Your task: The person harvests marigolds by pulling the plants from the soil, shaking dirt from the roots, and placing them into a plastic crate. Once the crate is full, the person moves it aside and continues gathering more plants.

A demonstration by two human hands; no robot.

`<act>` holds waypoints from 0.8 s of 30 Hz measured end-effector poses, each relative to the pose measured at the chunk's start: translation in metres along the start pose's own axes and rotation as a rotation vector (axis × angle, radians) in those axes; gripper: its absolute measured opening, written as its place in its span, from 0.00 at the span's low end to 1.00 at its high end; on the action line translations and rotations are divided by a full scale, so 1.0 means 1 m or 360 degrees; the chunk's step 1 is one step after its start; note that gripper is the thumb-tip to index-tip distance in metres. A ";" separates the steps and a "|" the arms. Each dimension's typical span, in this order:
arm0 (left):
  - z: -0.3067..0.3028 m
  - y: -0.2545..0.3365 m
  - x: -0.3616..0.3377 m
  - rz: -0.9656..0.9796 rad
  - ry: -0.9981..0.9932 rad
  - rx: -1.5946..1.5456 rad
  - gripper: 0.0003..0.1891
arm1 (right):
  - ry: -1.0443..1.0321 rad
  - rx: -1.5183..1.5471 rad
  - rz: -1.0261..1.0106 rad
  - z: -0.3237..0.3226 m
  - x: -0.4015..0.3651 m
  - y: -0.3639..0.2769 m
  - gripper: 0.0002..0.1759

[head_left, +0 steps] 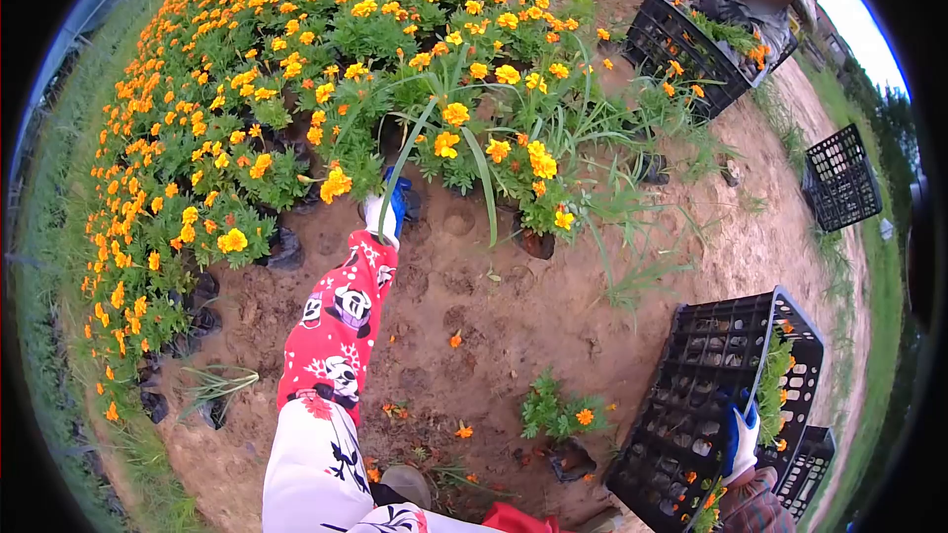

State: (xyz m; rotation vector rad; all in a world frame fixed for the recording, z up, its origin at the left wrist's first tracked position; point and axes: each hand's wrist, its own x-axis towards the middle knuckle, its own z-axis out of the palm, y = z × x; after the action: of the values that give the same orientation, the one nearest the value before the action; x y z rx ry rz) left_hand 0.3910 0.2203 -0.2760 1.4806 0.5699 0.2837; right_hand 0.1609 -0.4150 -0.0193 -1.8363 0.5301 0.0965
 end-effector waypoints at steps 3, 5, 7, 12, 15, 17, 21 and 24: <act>0.018 0.017 -0.029 0.0246 0.0088 0.0440 0.24 | -0.0072 0.0038 0.0065 0.016 -0.006 -0.016 0.13; 0.046 0.003 -0.021 0.0783 -0.0152 0.0890 0.18 | 0.0006 -0.0013 -0.0011 0.025 -0.010 -0.026 0.12; 0.075 -0.018 0.003 0.0810 -0.0251 0.1437 0.19 | -0.0015 0.0109 0.0010 0.028 -0.013 -0.031 0.12; 0.118 -0.031 0.032 -0.0103 0.0175 0.1364 0.22 | 0.0070 0.0048 -0.0020 0.024 -0.008 -0.022 0.12; 0.103 -0.025 0.009 0.1042 0.0270 0.1491 0.21 | 0.0041 0.0056 -0.0041 0.022 -0.007 -0.021 0.12; 0.080 -0.018 0.002 0.0843 -0.0079 0.1403 0.20 | 0.0066 0.0077 -0.0081 0.021 -0.003 -0.016 0.11; 0.029 0.000 -0.026 0.0747 -0.0568 0.1332 0.20 | 0.0024 -0.0128 -0.0117 0.016 0.000 -0.013 0.10; 0.014 0.020 -0.049 0.0753 -0.0826 0.1325 0.19 | 0.0032 -0.0140 -0.0136 0.018 -0.001 -0.015 0.10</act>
State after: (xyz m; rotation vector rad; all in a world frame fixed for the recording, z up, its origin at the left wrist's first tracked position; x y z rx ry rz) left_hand 0.3603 0.1851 -0.2469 2.3920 -0.1328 0.0000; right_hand 0.1698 -0.3943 -0.0113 -1.9449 0.4670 0.0437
